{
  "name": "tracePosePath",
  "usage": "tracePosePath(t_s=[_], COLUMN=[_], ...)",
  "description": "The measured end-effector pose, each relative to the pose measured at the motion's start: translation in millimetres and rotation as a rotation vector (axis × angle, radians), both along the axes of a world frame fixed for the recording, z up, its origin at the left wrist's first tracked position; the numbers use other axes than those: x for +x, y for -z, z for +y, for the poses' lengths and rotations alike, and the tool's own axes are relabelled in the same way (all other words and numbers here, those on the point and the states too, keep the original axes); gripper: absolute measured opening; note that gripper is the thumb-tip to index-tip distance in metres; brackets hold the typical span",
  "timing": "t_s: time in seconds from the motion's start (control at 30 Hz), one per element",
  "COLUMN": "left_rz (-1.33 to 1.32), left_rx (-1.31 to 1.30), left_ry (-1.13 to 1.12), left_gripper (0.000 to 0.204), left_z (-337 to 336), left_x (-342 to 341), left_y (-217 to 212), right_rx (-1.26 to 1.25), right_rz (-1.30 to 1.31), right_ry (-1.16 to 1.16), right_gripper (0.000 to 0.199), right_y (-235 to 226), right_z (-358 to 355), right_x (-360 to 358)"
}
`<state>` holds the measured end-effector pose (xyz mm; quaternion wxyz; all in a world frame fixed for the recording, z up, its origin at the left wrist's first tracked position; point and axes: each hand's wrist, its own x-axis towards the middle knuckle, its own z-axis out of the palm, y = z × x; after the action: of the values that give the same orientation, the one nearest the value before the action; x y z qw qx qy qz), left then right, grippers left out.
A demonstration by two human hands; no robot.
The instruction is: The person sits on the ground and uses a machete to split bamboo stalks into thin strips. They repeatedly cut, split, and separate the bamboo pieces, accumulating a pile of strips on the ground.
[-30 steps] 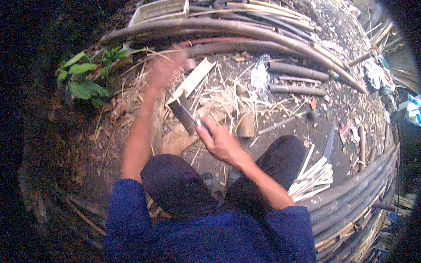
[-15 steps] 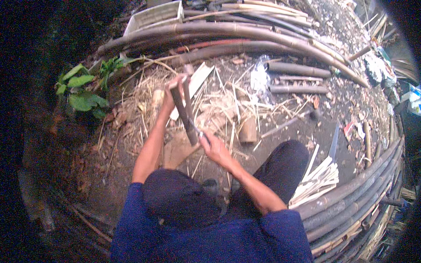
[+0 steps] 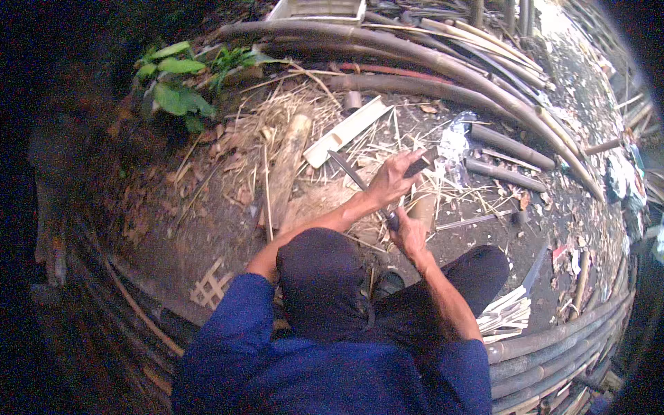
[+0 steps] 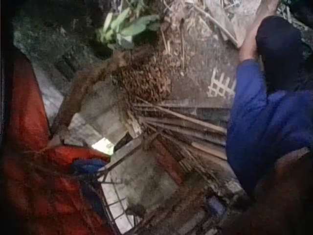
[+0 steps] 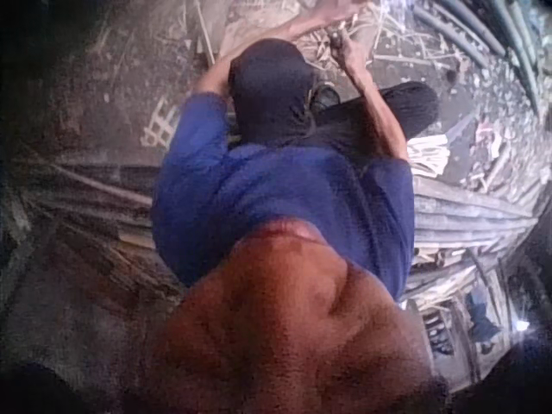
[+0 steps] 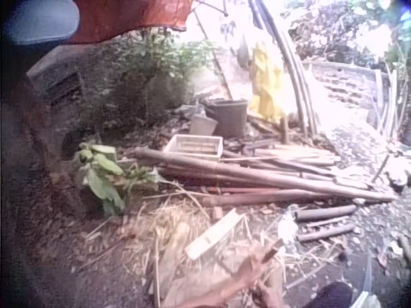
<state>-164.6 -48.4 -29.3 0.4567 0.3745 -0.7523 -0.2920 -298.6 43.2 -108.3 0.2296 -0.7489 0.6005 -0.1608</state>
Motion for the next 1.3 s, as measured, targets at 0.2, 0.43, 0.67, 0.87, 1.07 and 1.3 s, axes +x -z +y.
tracePosePath(t_s=[0.2,0.43,0.67,0.87,1.07,1.3], left_rz=[0.191,0.230,-0.439,-0.486,-0.390,-0.751], left_rx=[0.055,-0.112,0.166,0.498,0.756,0.334], left_ry=[-0.135,-0.703,-0.636,-0.681,-0.805,-1.028], left_gripper=[0.042,0.021,0.044,0.051,0.059,0.066], left_z=[-63,-95,-84,-42,-52,-64], left_x=[35,191,282,381,370,293], left_y=[-20,-124,-68,92,145,176], right_rx=[0.627,0.175,0.213,0.182,0.075,0.068], right_rz=[-0.496,-0.163,0.558,0.427,0.116,0.381], right_ry=[-0.057,-0.253,-0.371,-0.377,-0.331,0.003], right_gripper=[0.042,0.031,0.027,0.036,0.034,0.029], right_y=[17,-42,18,63,54,19], right_z=[27,-5,-41,-36,-63,-185], right_x=[-24,-37,-74,-77,-103,-154])
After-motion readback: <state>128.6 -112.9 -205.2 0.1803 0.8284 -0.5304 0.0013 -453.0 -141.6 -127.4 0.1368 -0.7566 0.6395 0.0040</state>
